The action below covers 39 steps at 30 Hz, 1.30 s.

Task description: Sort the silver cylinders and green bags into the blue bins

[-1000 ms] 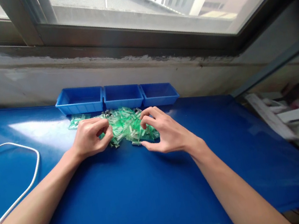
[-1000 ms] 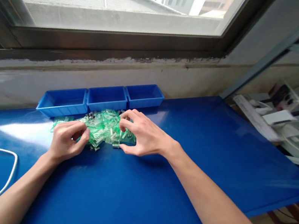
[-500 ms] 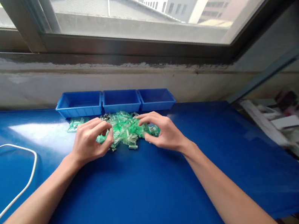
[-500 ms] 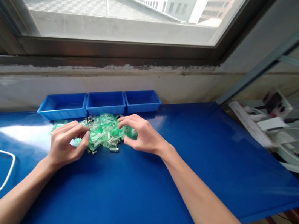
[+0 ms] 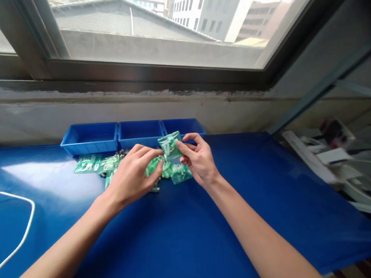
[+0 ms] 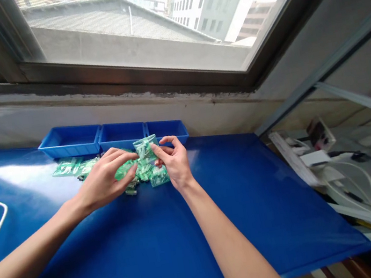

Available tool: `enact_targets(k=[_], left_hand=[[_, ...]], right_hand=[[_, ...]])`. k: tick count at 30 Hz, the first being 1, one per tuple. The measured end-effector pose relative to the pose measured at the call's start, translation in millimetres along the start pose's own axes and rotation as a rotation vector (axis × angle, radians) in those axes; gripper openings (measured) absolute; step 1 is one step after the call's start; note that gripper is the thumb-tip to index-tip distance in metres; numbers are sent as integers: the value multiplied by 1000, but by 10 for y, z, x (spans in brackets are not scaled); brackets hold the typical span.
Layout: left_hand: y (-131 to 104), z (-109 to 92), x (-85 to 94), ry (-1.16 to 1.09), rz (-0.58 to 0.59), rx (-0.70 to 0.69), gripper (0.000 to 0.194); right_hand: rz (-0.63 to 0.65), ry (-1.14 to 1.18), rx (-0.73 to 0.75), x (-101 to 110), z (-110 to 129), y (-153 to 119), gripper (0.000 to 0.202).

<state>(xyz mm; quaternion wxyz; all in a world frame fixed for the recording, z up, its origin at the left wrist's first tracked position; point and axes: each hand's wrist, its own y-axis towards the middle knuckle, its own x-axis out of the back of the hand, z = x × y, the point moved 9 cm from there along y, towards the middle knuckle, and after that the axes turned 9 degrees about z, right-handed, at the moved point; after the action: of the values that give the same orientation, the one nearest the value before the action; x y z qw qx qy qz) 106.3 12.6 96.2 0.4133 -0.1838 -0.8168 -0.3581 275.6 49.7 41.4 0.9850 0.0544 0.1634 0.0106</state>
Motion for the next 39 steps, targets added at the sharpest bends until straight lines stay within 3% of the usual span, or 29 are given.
enact_targets(k=[6, 12, 15, 21, 24, 26, 29, 33, 39], left_hand=[[230, 164, -60, -8, 75, 59, 27], [230, 262, -184, 15, 198, 55, 31], [217, 241, -217, 10, 226, 21, 30], [230, 244, -135, 29, 229, 23, 28], [224, 238, -124, 32, 278, 2, 27], [217, 222, -121, 40, 308, -22, 27], [210, 189, -109, 60, 326, -57, 27], [205, 163, -115, 92, 353, -61, 25], [196, 144, -152, 126, 398, -40, 27]], right_hand=[[-37, 58, -52, 118, -88, 70, 42], [-83, 56, 74, 263, 15, 265, 50], [-105, -46, 109, 320, 6, 347, 56], [-190, -444, 149, 381, 53, 277, 28], [-79, -826, 166, 241, 236, 159, 22], [82, -1140, 163, 101, 314, 77, 24], [327, -1363, 45, 51, 258, -21, 52], [509, -1365, -74, 98, 141, -65, 63], [563, -1080, -161, 154, 43, -30, 58]])
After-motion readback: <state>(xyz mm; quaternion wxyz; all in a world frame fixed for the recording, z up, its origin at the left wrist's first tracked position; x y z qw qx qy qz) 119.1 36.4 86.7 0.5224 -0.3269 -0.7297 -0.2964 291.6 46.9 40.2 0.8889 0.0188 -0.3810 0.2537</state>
